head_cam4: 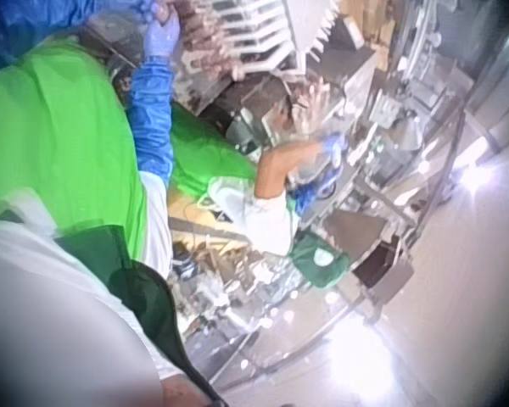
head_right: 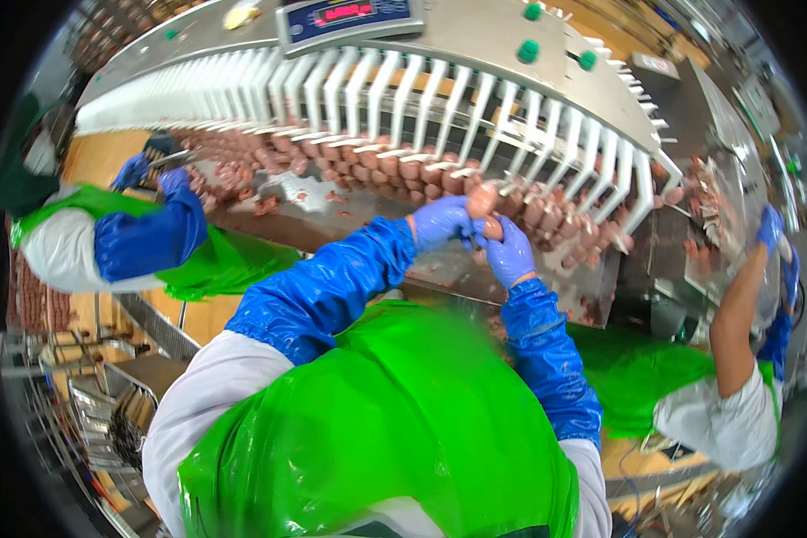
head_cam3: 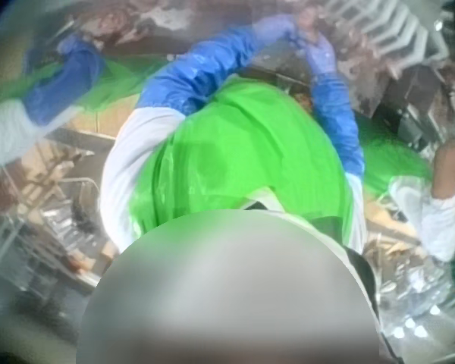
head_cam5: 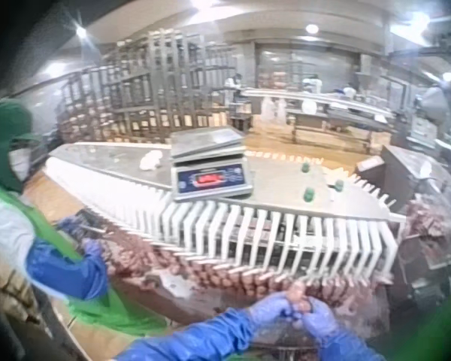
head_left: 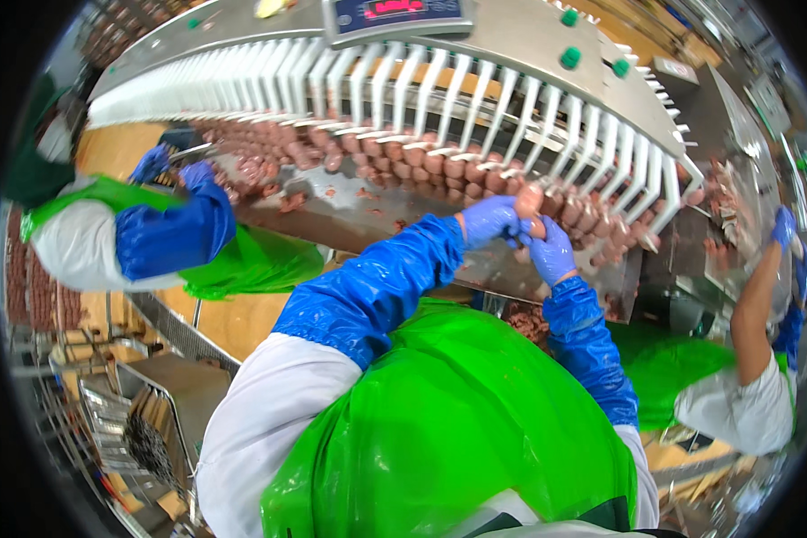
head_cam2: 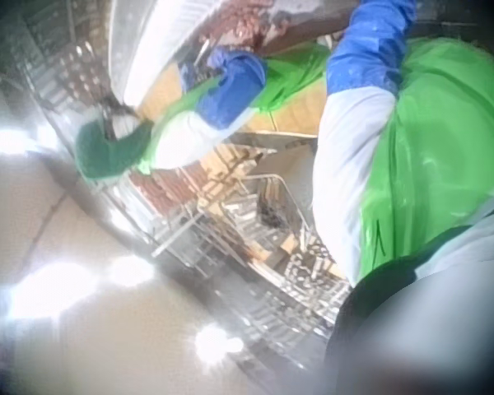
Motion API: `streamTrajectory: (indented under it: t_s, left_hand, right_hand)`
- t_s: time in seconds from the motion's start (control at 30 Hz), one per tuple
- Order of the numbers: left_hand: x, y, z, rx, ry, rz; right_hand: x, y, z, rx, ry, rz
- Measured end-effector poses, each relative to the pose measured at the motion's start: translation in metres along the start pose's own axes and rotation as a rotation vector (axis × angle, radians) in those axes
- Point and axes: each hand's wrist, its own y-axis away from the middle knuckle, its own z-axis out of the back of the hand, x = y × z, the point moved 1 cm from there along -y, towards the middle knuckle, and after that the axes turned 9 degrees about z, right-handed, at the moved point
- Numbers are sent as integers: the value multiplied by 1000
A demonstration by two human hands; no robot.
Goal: The person operates a meat processing machine and then manually links and separates sausages on a conveyor line. They handle the meat mixture and the formed sausages with gloved hands, placing finished units into a collection bin.
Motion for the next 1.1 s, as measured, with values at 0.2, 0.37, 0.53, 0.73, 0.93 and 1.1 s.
streamTrajectory:
  t_s: [0.2,0.37,0.53,0.73,0.93,1.1]
  left_hand:
    - [11,-3,41,29,-15,176]
    - [-9,2,25,-190,-416,-58]
    - [2,2,32,-209,-680,-314]
    - [-3,-5,35,-227,-743,-213]
    - [-1,-12,33,-324,-1088,-264]
    - [-22,-1,35,-341,-1286,-189]
  right_hand:
    - [63,32,-10,389,881,462]
    - [10,29,-25,-31,81,-57]
    - [0,-1,-17,-53,85,-199]
    - [34,21,-35,90,1013,369]
    - [19,27,-44,246,996,287]
    - [3,13,-35,-179,338,274]
